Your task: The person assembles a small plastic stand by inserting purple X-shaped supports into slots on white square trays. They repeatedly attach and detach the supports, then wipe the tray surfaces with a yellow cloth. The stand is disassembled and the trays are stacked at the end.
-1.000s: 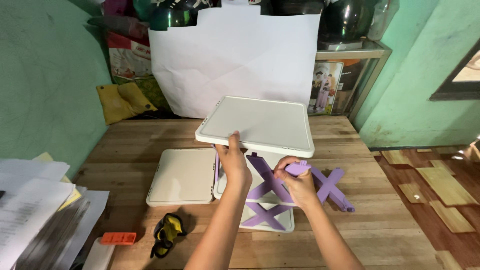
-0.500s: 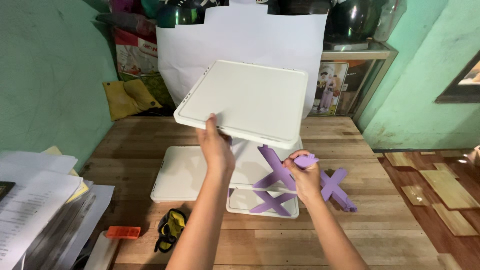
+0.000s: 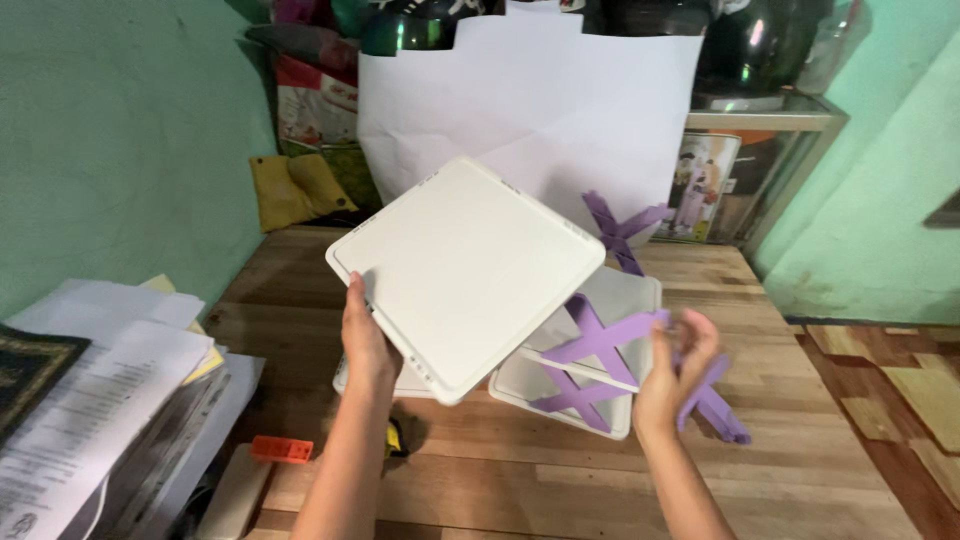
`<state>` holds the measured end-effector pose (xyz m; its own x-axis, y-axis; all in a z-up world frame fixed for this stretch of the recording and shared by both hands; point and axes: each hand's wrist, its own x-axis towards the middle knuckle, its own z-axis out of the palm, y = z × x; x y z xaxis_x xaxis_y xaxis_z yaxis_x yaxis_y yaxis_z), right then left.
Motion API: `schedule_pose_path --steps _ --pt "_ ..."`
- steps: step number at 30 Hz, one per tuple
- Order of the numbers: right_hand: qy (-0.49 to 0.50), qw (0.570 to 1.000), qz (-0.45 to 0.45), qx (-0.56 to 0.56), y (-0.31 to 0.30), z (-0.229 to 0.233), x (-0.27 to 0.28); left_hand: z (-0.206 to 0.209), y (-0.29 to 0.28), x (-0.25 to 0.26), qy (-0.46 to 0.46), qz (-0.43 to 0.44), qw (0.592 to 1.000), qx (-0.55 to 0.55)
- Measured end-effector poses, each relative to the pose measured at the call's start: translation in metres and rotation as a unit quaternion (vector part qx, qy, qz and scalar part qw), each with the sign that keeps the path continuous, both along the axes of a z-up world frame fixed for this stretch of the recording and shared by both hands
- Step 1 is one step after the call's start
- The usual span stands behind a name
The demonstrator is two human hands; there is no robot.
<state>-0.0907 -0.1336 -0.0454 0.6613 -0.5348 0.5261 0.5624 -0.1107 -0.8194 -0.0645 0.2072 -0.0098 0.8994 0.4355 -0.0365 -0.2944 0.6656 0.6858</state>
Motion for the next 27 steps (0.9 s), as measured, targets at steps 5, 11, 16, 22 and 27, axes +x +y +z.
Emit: schedule_pose_path --steps 5,11,16,22,27 --pt "-0.007 0.990 0.116 -0.075 0.039 0.017 -0.024 -0.029 0.063 -0.010 0.117 -0.004 0.989 0.096" --pt "0.433 0.814 0.384 -0.049 0.083 0.021 -0.013 -0.087 0.132 -0.013 0.182 -0.084 0.969 0.147" --pt "0.406 0.766 0.491 0.085 0.112 -0.022 0.003 -0.100 0.162 -0.011 0.218 -0.160 0.949 0.159" --pt "0.375 0.776 0.484 0.150 0.154 -0.085 0.038 -0.095 0.195 -0.036 0.412 -0.217 0.791 0.397" --pt "0.384 0.779 0.469 0.157 0.184 -0.119 0.064 -0.166 0.203 -0.017 0.356 -0.175 0.801 0.449"
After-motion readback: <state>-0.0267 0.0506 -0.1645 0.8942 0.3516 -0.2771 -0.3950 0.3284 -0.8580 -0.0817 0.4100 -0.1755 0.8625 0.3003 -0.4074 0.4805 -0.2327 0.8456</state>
